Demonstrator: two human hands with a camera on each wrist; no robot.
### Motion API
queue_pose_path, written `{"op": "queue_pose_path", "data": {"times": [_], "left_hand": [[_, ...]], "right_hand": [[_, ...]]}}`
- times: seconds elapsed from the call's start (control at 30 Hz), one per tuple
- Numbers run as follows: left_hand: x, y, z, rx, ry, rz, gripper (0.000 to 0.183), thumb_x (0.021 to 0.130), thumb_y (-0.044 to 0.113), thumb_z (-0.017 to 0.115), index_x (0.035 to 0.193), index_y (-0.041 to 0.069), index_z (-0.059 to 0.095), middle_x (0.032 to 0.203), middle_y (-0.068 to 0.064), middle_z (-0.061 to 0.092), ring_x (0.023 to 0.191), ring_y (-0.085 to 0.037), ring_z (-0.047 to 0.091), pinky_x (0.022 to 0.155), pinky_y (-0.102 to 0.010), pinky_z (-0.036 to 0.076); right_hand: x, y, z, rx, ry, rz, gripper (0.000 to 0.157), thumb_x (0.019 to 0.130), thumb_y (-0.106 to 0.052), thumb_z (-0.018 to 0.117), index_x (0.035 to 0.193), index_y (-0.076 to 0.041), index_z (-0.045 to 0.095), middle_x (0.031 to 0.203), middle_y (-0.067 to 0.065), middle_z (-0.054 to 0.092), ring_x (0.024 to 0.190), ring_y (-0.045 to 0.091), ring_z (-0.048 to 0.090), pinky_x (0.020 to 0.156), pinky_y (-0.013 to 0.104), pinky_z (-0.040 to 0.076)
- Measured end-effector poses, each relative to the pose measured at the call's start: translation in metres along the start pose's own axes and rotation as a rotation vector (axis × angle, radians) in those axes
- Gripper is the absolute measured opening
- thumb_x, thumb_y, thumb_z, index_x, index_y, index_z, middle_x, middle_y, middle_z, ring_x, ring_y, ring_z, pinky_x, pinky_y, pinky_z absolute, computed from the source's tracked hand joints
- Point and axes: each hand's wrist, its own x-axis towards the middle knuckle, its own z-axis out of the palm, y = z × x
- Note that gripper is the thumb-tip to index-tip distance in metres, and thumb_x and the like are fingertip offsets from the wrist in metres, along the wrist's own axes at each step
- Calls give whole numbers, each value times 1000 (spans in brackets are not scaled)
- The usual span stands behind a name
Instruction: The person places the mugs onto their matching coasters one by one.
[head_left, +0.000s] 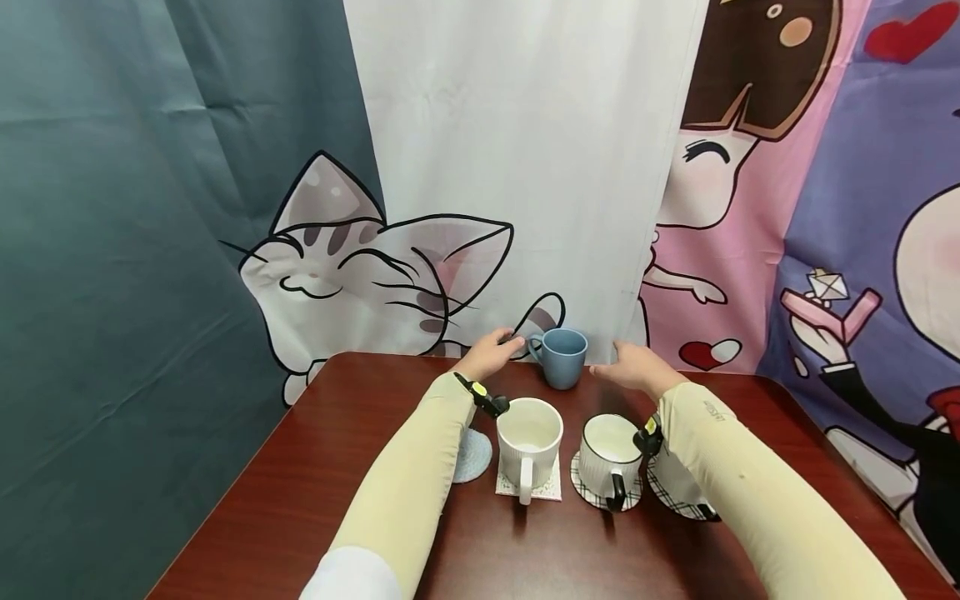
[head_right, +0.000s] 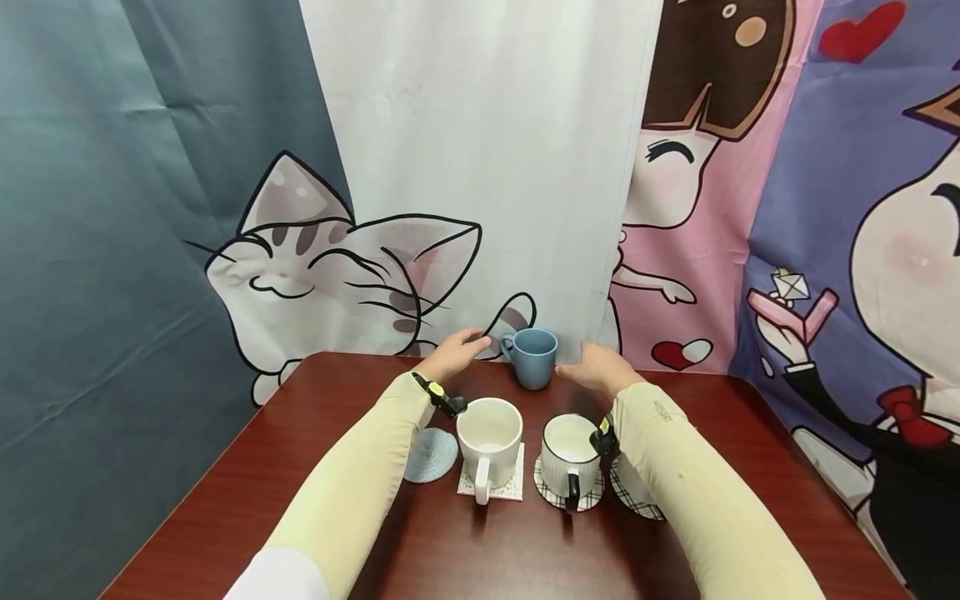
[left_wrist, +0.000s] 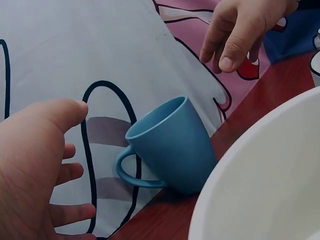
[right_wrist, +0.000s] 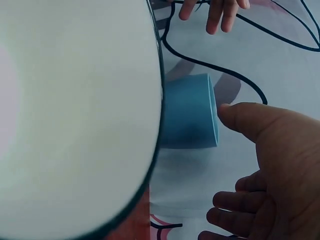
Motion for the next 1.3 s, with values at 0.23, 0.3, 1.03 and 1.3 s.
{"op": "queue_pose_path", "data": {"times": [0.23,0.3,1.03,1.3], "left_hand": [[15,2,18,-50,-66,4,61,105,43,50,152,4,43,152,-16,47,141,-32,44,114,-46,38],[19,3,23,-80,-68,5,63,104,43,51,152,3,42,152,-17,47,141,-32,44,114,-46,37],[56,8,34,-111,-231,-28,66,109,49,28,159,5,28,164,-16,24,151,-30,25,120,-48,27],[52,5,36,28,-162,-85,59,105,47,45,145,5,49,143,-17,36,116,-39,58,96,-49,50]], "right_hand": [[-5,13,-4,38,4,40,100,93,-50,63,153,16,19,149,40,36,139,53,36,113,61,32],[-9,15,-4,50,8,31,99,93,-52,65,152,15,23,145,38,44,135,51,42,111,60,36],[-42,18,-8,-12,17,-71,97,93,-53,65,155,9,25,150,35,39,138,51,39,110,64,34],[-42,16,-6,-15,27,-88,99,92,-58,65,155,9,26,150,35,39,138,51,39,111,63,34]]}}
